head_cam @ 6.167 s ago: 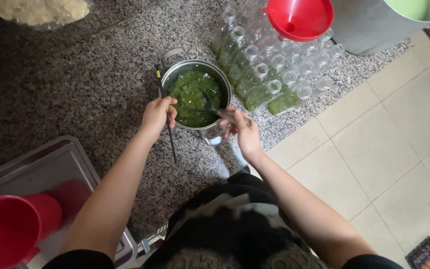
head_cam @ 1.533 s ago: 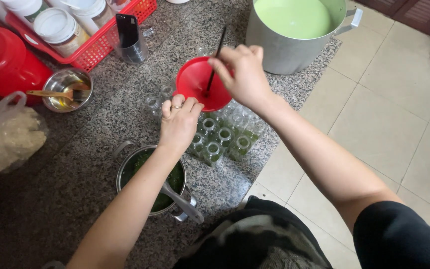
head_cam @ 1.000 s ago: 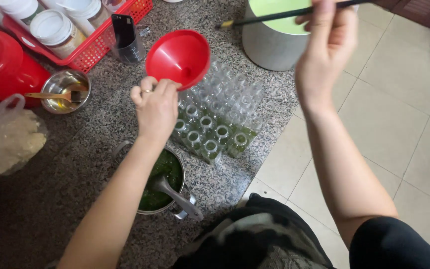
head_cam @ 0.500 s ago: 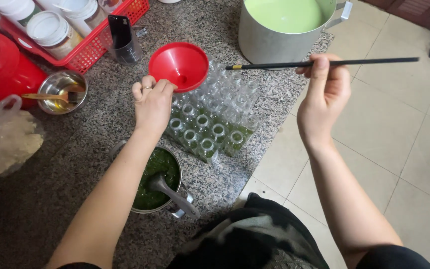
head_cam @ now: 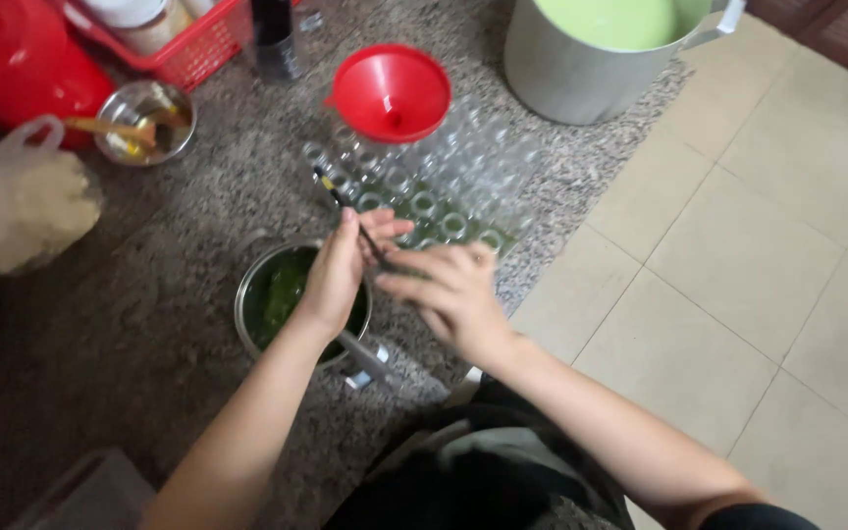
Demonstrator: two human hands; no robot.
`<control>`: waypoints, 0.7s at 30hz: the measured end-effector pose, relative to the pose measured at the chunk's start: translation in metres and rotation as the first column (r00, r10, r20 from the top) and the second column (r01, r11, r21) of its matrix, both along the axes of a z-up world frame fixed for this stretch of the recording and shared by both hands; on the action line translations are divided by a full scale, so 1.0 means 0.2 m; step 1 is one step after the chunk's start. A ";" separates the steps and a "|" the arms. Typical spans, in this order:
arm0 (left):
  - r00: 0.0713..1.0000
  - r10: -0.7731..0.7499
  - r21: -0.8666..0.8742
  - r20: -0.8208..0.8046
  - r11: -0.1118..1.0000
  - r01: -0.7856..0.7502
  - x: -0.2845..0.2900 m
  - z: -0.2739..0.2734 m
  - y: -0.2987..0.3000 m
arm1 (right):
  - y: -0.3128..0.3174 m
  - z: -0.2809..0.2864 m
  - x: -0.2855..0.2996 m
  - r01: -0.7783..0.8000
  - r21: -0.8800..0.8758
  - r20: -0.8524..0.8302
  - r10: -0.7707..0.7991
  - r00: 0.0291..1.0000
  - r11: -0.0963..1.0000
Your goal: Filling small plastic bottles with green jelly using a funnel and ladle.
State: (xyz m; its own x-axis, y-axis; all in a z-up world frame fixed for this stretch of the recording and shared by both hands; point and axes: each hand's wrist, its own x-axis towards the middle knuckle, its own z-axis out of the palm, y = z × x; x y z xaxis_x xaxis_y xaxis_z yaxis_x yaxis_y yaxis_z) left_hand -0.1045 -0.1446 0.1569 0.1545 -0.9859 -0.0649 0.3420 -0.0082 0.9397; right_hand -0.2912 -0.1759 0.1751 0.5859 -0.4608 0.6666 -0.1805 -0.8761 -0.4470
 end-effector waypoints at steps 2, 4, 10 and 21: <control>0.980 0.169 0.128 -0.106 0.979 -0.155 0.10 -0.17 0.09 | 0.06 -0.16 0.03 -0.088 0.010 -0.127 0.089 0.988 0.996; 0.920 0.343 0.267 -0.188 0.920 -0.288 0.23 -0.33 0.19 | 0.11 -0.28 0.05 -0.175 0.027 -0.249 0.176 0.952 0.984; 0.914 0.405 0.520 0.000 0.781 -0.346 0.53 -0.67 0.54 | 0.20 -0.63 0.02 -0.174 -0.006 -0.629 0.132 0.766 0.985; 0.829 0.473 0.443 0.298 0.701 -0.559 0.52 -0.89 0.63 | 0.22 -0.66 0.16 -0.129 -0.116 -0.454 0.063 0.889 0.985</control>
State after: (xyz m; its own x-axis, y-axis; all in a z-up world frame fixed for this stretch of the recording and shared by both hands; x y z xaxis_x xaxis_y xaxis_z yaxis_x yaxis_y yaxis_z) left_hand -0.0006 -0.0184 -0.0210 0.6790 -0.5836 -0.4454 0.2885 -0.3458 0.8928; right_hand -0.2589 -0.1319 0.0436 0.8735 -0.3090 0.3761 -0.2441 -0.9466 -0.2108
